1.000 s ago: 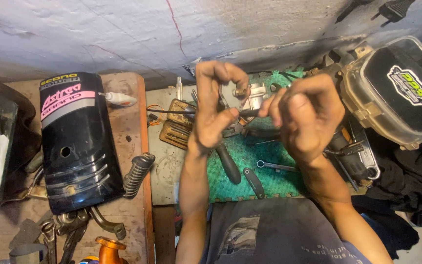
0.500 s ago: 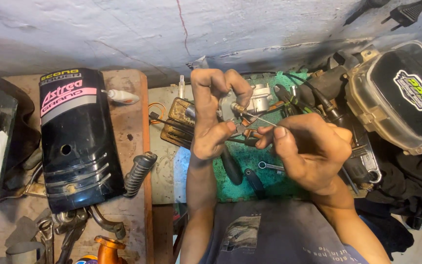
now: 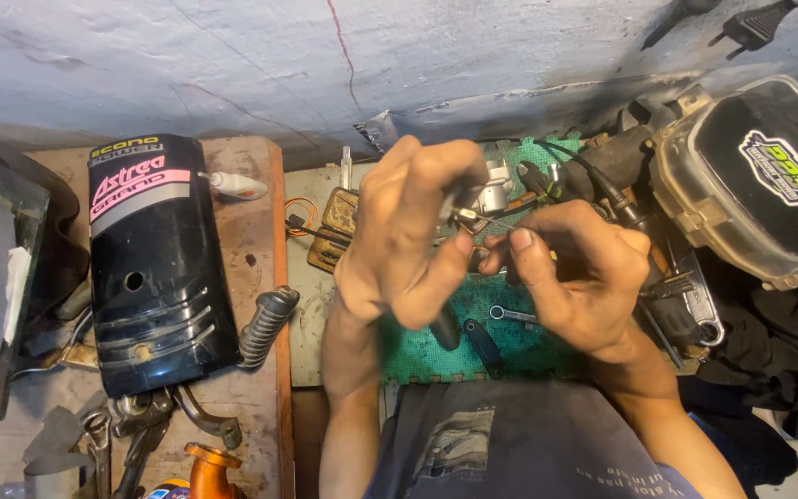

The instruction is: The person assembles a carburetor by hand, inserting a spring and a metal rod into the body. They then attach a black hose to the assembly and use a screwdriver to tighten a screw on the side of the carburetor.

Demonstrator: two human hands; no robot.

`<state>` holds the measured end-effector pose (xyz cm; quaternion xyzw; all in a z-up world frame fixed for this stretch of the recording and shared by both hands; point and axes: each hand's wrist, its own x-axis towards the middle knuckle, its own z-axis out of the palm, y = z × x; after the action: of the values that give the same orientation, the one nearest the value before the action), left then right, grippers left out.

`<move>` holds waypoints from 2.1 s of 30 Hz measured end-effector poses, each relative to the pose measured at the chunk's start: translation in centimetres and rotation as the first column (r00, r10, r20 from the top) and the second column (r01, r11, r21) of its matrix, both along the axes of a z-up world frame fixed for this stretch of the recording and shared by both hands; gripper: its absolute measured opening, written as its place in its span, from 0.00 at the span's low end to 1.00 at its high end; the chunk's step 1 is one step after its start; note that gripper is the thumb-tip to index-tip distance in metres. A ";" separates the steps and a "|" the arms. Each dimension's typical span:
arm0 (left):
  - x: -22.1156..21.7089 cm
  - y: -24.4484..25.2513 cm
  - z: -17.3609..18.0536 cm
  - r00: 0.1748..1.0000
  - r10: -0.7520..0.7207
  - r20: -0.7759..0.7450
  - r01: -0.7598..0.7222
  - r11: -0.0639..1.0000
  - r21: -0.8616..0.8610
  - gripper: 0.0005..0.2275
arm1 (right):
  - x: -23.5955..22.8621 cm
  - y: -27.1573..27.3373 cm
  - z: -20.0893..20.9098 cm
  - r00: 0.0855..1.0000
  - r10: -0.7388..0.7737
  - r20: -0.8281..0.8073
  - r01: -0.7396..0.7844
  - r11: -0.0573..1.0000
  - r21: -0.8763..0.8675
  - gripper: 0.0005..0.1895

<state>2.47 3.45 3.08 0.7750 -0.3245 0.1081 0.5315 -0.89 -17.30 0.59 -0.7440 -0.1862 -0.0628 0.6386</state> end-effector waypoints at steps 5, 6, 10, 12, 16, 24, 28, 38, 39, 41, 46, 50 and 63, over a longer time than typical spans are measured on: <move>0.1 -1.4 -1.1 0.993 -0.005 0.121 0.012 0.998 -0.059 0.22 | 0.1 -0.3 -0.8 0.999 -0.015 0.050 0.017 0.999 -0.037 0.03; 0.1 -1.7 -1.8 0.993 -0.021 0.117 0.040 0.986 -0.163 0.22 | 0.1 -0.4 -1.3 0.998 -0.004 0.061 0.004 1.000 -0.005 0.03; 0.0 -3.5 -2.6 0.991 -0.128 -0.027 0.107 0.916 -0.388 0.24 | -0.1 -0.9 -2.8 0.999 0.030 0.021 -0.032 0.995 0.098 0.02; -0.2 -4.3 -2.3 0.961 -0.255 -0.108 0.159 0.829 -0.536 0.25 | -0.5 -1.2 -3.2 1.000 -0.004 0.019 0.001 0.992 0.127 0.02; 0.2 -4.8 -2.3 0.964 -0.239 -0.114 0.139 0.824 -0.549 0.27 | -0.4 -1.6 -3.5 0.996 0.013 0.091 -0.019 0.998 0.068 0.03; -0.5 -4.7 -2.7 0.922 -0.254 -0.291 0.073 0.854 -0.516 0.26 | 0.0 -2.5 -6.9 0.996 0.070 -0.060 -0.053 0.967 0.250 0.09; -0.6 -4.5 -2.5 0.943 -0.194 -0.270 0.056 0.892 -0.448 0.25 | 0.5 -1.8 -7.3 0.989 0.107 -0.098 -0.057 0.910 0.411 0.13; -0.4 -4.5 -0.9 0.955 -0.083 -0.286 -0.026 0.934 -0.356 0.05 | 0.8 -2.8 -7.6 0.984 0.121 -0.133 -0.066 0.932 0.357 0.20; -0.4 -4.7 -0.5 0.987 -0.043 -0.152 0.001 0.964 -0.266 0.04 | 0.7 -3.1 -8.1 0.987 0.116 -0.114 -0.075 0.946 0.315 0.20; -0.2 -5.4 0.5 0.988 -0.017 -0.155 -0.017 0.978 -0.210 0.03 | 0.9 -3.3 -7.5 0.968 0.208 -0.142 -0.139 0.911 0.389 0.20; 1.7 -6.2 1.5 0.980 -0.045 -0.193 0.017 0.989 -0.145 0.04 | 1.6 -4.2 -6.1 0.955 0.231 -0.187 -0.160 0.930 0.331 0.16; 2.8 -6.6 0.7 0.969 -0.112 -0.218 0.077 0.984 -0.162 0.05 | 1.8 -4.0 -4.0 1.000 0.015 0.006 -0.016 0.880 0.474 0.11; 3.7 -7.8 0.9 0.978 0.003 -0.206 0.009 0.998 0.055 0.06 | 2.1 -5.7 -2.4 0.994 0.086 -0.071 -0.072 0.982 0.177 0.16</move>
<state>6.12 -4.37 3.95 0.7960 -0.2716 0.0173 0.5407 1.20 -22.97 -1.83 -0.6792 -0.1843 -0.0244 0.7101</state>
